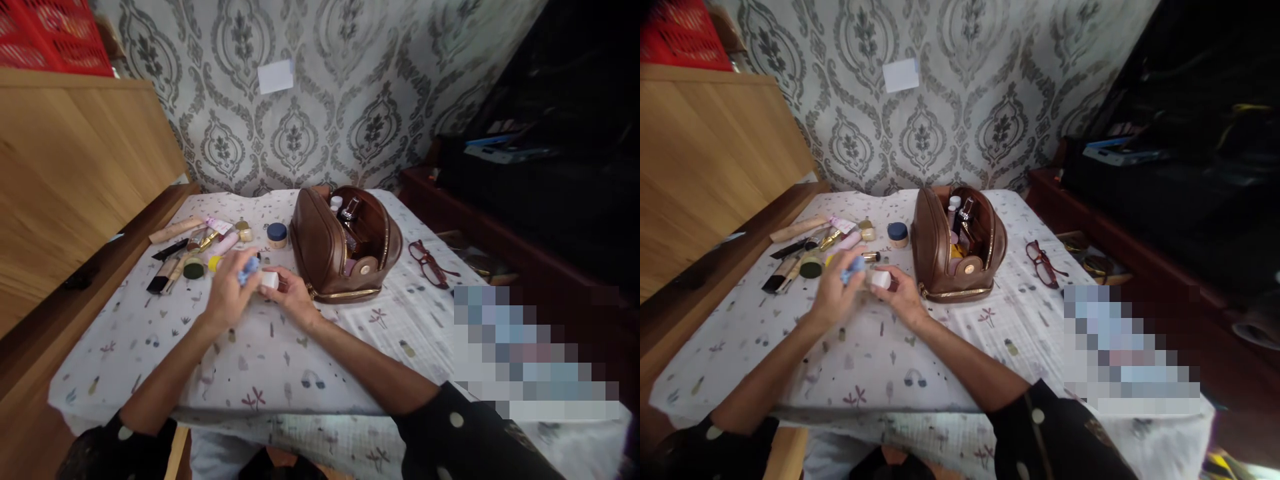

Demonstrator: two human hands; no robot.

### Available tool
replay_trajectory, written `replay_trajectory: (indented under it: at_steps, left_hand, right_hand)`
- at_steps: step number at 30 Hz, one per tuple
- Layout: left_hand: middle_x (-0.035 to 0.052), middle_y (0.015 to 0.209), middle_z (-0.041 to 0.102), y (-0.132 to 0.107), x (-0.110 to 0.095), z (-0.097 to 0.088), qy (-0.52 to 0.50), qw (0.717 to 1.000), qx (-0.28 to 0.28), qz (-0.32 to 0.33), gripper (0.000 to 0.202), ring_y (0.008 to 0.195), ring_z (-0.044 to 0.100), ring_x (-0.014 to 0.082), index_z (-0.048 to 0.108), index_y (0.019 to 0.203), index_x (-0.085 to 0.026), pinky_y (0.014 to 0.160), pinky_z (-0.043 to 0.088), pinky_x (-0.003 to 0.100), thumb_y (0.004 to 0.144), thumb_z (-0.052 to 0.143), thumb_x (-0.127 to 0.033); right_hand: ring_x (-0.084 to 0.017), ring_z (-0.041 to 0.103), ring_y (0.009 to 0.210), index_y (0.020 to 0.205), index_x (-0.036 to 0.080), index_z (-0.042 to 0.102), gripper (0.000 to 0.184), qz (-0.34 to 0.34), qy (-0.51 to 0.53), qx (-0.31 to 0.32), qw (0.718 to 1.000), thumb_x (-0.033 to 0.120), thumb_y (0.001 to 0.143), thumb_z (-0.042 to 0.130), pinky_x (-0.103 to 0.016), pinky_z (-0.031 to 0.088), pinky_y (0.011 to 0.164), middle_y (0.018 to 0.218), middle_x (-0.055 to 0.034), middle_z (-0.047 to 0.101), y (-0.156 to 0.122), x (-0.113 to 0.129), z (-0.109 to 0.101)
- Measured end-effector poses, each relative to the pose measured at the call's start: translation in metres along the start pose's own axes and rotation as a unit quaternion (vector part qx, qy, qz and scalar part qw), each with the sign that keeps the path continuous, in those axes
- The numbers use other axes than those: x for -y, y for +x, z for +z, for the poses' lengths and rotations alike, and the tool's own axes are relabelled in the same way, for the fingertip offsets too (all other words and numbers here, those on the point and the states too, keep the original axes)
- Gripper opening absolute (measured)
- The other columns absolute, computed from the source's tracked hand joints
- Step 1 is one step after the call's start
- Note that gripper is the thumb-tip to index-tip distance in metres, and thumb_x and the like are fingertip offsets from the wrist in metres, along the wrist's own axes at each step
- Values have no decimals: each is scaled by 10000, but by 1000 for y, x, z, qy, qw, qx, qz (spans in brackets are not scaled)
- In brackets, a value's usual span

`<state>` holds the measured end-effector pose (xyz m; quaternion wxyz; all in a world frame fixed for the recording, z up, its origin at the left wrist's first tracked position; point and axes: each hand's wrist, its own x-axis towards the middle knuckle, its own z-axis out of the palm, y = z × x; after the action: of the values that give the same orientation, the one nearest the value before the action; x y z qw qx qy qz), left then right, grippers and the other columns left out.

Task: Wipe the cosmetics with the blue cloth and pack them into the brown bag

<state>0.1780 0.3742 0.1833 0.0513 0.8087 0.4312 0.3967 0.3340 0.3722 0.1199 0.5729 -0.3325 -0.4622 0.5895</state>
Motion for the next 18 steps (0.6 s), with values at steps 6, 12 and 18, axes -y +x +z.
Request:
replay_trajectory:
  at_steps: [6, 12, 18]
  left_hand:
    - [110, 1121, 696, 5, 6, 20, 48, 996, 76, 10, 376, 1078, 621, 274, 697, 1159, -206, 1007, 443, 440, 1001, 417, -402]
    - [86, 875, 729, 9, 55, 8, -69, 983, 46, -163, 532, 888, 657, 249, 704, 893, -151, 856, 513, 351, 976, 368, -555]
    - [65, 814, 706, 1, 69, 17, -193, 949, 22, -248, 575, 821, 653, 229, 698, 860, -158, 730, 517, 304, 876, 488, -693]
  right_hand:
    - [-163, 597, 788, 938, 192, 655, 463, -20, -21, 19, 999, 391, 588, 884, -306, 518, 771, 839, 7, 643, -5, 7, 1]
    - [-119, 550, 691, 1027, 202, 653, 516, 11, -6, 18, 1000, 431, 624, 879, -262, 492, 669, 797, 21, 605, -6, 13, 3]
    - [-110, 583, 697, 1080, 229, 639, 566, 25, 48, 17, 998, 433, 617, 891, -252, 515, 648, 897, 13, 634, -6, 14, 5]
